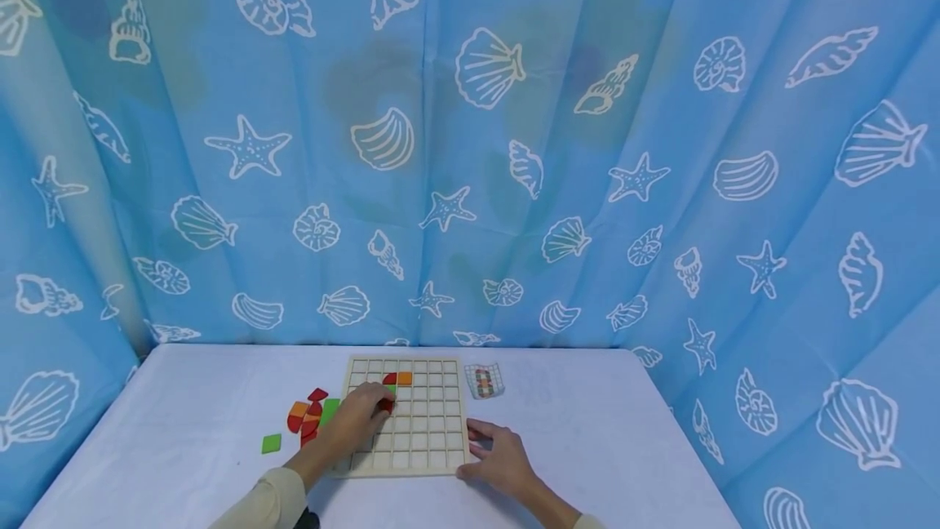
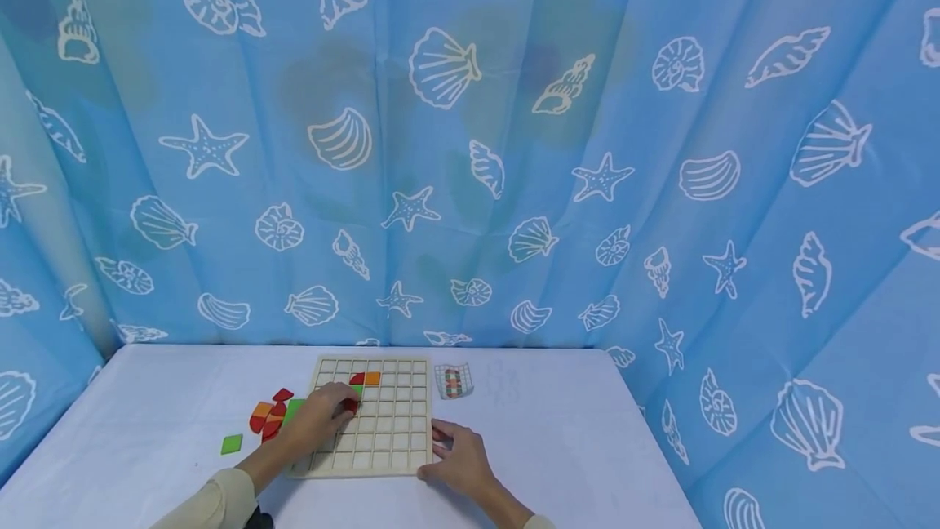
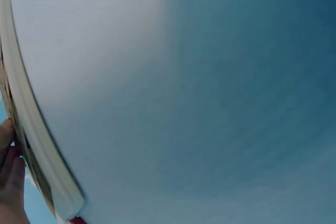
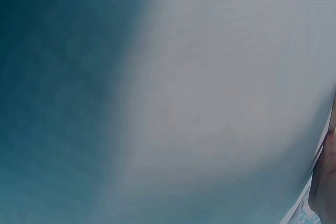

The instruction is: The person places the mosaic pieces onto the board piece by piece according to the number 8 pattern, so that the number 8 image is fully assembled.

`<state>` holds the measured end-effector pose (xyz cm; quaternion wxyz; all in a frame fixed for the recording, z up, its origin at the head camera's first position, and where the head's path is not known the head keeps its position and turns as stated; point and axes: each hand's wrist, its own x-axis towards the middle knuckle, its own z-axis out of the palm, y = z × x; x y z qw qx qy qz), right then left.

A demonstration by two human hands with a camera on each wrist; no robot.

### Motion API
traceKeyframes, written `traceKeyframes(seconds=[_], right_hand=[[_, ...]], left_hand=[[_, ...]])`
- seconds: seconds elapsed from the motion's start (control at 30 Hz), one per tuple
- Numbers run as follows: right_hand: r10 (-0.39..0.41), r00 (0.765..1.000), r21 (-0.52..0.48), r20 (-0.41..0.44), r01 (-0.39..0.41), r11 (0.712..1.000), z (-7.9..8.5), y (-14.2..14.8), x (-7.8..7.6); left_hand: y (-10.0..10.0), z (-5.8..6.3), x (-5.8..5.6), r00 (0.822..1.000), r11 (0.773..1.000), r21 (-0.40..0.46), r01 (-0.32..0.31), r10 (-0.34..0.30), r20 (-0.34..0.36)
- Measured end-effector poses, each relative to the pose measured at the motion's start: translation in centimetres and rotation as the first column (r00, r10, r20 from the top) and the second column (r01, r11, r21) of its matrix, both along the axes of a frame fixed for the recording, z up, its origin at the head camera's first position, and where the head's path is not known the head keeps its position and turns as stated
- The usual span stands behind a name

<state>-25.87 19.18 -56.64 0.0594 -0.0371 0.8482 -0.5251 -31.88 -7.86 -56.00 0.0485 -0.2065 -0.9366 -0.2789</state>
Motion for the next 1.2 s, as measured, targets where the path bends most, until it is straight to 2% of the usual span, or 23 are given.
traceKeyframes(seconds=[0.27, 0.4, 0.67, 0.8, 0.9, 1.0, 1.1, 1.2], right_hand=[[-0.001, 1.000, -0.006, -0.001, 0.001, 1.000, -0.1, 0.0, 0.0], [0.000, 1.000, -0.008, -0.009, 0.000, 1.000, -0.2, 0.0, -0.1], [0.004, 1.000, -0.002, -0.022, -0.004, 1.000, -0.2, 0.0, -0.2], [0.001, 1.000, 0.029, -0.021, 0.000, 1.000, -0.1, 0.0, -0.2], [-0.006, 1.000, 0.042, -0.013, 0.006, 0.999, 0.0, -0.1, -0.3], [-0.011, 1.000, 0.049, -0.011, 0.011, 0.999, -0.1, -0.1, -0.4], [-0.010, 1.000, 0.048, -0.017, 0.011, 0.999, -0.2, 0.0, -0.4], [-0.004, 1.000, 0.028, -0.018, 0.004, 1.000, -0.5, 0.0, -0.4]], left_hand=[[-0.1, 0.1, -0.3, 0.990, 0.995, -0.045, 0.085, -0.089, -0.113], [0.0, 0.0, -0.7, 0.991, 0.996, -0.036, 0.086, -0.090, -0.100], [0.2, 0.3, -0.9, 0.994, 0.999, -0.017, 0.030, -0.031, -0.105], [-0.4, 0.6, -0.8, 0.999, 1.000, -0.001, -0.023, 0.023, -0.046], [-1.4, 1.0, -0.9, 0.997, 0.997, 0.003, -0.074, 0.074, -0.003], [-2.8, 1.2, -1.1, 0.994, 0.994, -0.016, -0.111, 0.111, -0.001], [-4.5, 1.1, -1.3, 0.989, 0.988, -0.039, -0.150, 0.150, -0.006], [-6.4, 0.9, -1.3, 0.982, 0.981, -0.041, -0.188, 0.189, 0.019]])
